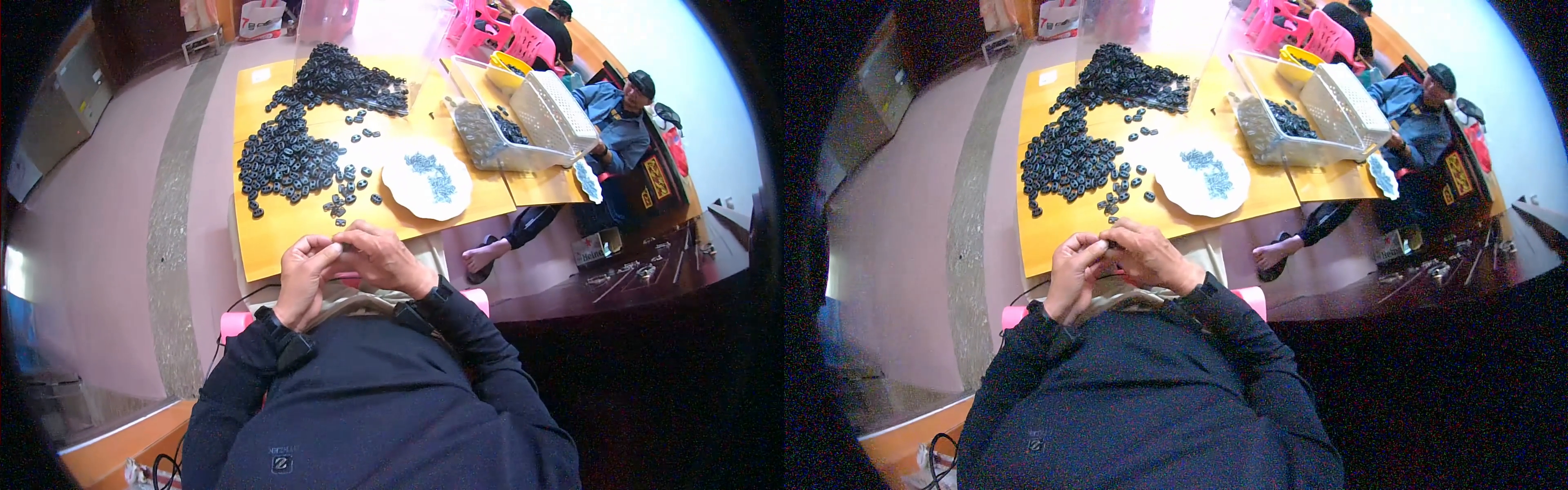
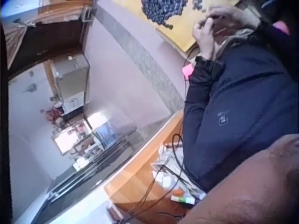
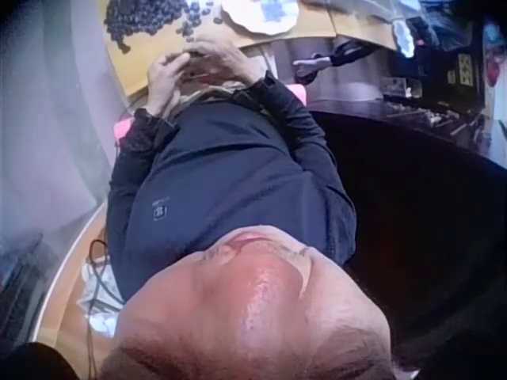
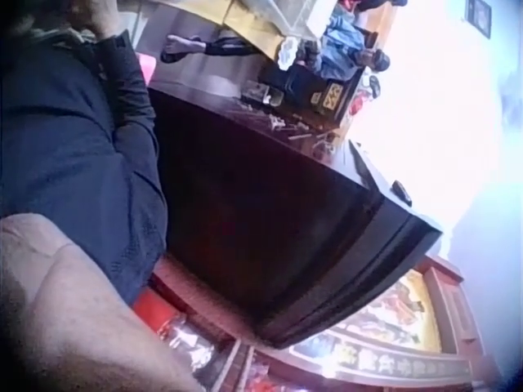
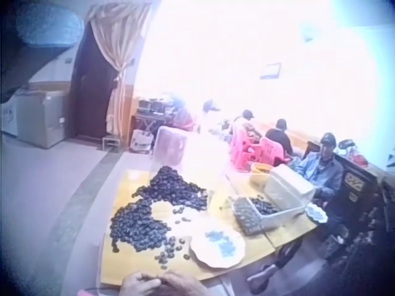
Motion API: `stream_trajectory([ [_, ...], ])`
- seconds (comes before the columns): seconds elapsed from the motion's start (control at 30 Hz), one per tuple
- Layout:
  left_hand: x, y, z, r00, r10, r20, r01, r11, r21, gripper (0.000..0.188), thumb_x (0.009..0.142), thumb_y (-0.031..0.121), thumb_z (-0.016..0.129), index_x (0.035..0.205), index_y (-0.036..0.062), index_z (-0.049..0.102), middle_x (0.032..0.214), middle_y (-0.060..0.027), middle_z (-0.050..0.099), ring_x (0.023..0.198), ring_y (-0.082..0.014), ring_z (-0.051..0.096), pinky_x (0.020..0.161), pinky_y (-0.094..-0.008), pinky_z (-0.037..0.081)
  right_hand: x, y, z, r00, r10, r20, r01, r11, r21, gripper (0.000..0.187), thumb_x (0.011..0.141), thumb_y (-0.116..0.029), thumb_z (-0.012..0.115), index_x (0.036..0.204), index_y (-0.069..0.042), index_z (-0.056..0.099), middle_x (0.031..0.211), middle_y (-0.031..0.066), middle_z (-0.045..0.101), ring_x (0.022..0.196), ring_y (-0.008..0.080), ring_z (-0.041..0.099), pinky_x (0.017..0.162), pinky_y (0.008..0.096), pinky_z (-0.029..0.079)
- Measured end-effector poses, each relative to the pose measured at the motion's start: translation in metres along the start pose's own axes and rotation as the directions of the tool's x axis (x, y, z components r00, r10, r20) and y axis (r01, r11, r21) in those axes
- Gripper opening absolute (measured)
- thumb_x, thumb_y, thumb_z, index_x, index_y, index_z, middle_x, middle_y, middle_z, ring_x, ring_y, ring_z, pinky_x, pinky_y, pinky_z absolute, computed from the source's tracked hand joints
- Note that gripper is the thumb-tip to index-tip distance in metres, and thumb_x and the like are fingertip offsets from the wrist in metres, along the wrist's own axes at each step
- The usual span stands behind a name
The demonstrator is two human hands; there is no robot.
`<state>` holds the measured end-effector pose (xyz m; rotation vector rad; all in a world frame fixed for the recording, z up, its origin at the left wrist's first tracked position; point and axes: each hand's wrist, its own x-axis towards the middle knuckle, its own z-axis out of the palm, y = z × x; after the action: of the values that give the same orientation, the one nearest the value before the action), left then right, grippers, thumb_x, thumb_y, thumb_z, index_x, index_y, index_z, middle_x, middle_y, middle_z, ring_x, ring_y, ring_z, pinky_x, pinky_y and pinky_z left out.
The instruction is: The person picks up a black plastic cord lock and a small metal spring by hand, inserts the spring into the cord lock, and then places the assembled unit onto the table.
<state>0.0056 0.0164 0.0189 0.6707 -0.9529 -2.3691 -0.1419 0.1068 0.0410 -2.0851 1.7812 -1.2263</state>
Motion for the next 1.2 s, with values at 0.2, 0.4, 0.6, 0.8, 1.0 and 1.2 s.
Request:
stream_trajectory([
  [0.2,0.002,-0.001,0.001,1.0,0.022,0.009,-0.022,1.0,0.018,0.006,0.088,-0.002,0.06,0.093,-0.0002,0.057,0.087,-0.0076,0.063,0.076,-0.0125,0.064,0.068,-0.0239,0.054,-0.003,0.004,0.0,0.999,0.046,0.012,-0.046,0.996,0.073,0.028,0.077,-0.005,0.068,0.103,-0.001,0.059,0.091,0.0156,0.06,0.08,0.0342,0.062,0.067,0.0398,0.051],
  [0.4,0.001,0.003,0.0,0.999,0.008,0.053,-0.009,1.0,0.027,0.005,0.09,0.004,0.062,0.093,0.0029,0.058,0.089,-0.0054,0.062,0.08,-0.013,0.062,0.075,-0.0282,0.055,-0.002,0.001,-0.001,0.999,0.025,-0.024,-0.023,0.997,0.079,0.03,0.076,-0.001,0.067,0.105,-0.001,0.061,0.092,0.0143,0.06,0.079,0.0315,0.062,0.068,0.0379,0.051],
  [0.6,-0.006,0.007,0.004,1.0,-0.023,-0.005,0.023,0.997,0.067,0.007,0.09,0.008,0.063,0.092,0.0032,0.059,0.085,-0.0054,0.063,0.078,-0.0135,0.063,0.077,-0.0279,0.056,0.005,0.003,-0.062,0.937,-0.044,-0.348,-0.018,0.985,-0.173,0.026,0.079,0.007,0.064,0.105,0.003,0.061,0.085,0.0121,0.062,0.076,0.0237,0.06,0.069,0.0307,0.048],
  [0.8,-0.003,0.007,0.003,0.999,-0.023,-0.04,0.026,0.996,0.08,0.008,0.09,0.009,0.064,0.092,0.0033,0.059,0.085,-0.0057,0.063,0.077,-0.014,0.062,0.074,-0.0281,0.055,0.02,0.06,-0.206,0.769,-0.123,-0.627,-0.458,0.578,-0.676,0.024,0.086,-0.01,0.063,0.109,-0.002,0.064,0.093,0.0166,0.065,0.083,0.0334,0.063,0.072,0.0382,0.051],
  [1.0,0.014,0.007,-0.009,0.995,0.053,-0.081,-0.054,0.999,-0.008,0.009,0.089,0.007,0.065,0.094,0.0043,0.058,0.084,-0.0044,0.063,0.076,-0.0127,0.062,0.071,-0.0267,0.055,0.01,0.076,-0.22,0.79,0.012,-0.613,-0.571,0.379,-0.728,0.03,0.083,-0.013,0.065,0.112,-0.003,0.064,0.1,0.0161,0.065,0.084,0.0283,0.064,0.075,0.0375,0.051],
  [1.2,0.01,0.007,-0.016,0.981,0.113,-0.159,-0.119,0.992,-0.027,0.009,0.088,0.008,0.066,0.093,0.0046,0.059,0.083,-0.0034,0.062,0.076,-0.0117,0.062,0.071,-0.0265,0.055,0.0,0.034,-0.064,0.978,0.152,-0.143,-0.157,0.987,-0.019,0.02,0.081,0.006,0.063,0.099,-0.001,0.066,0.085,0.0104,0.064,0.07,0.0158,0.061,0.061,0.0257,0.046],
])
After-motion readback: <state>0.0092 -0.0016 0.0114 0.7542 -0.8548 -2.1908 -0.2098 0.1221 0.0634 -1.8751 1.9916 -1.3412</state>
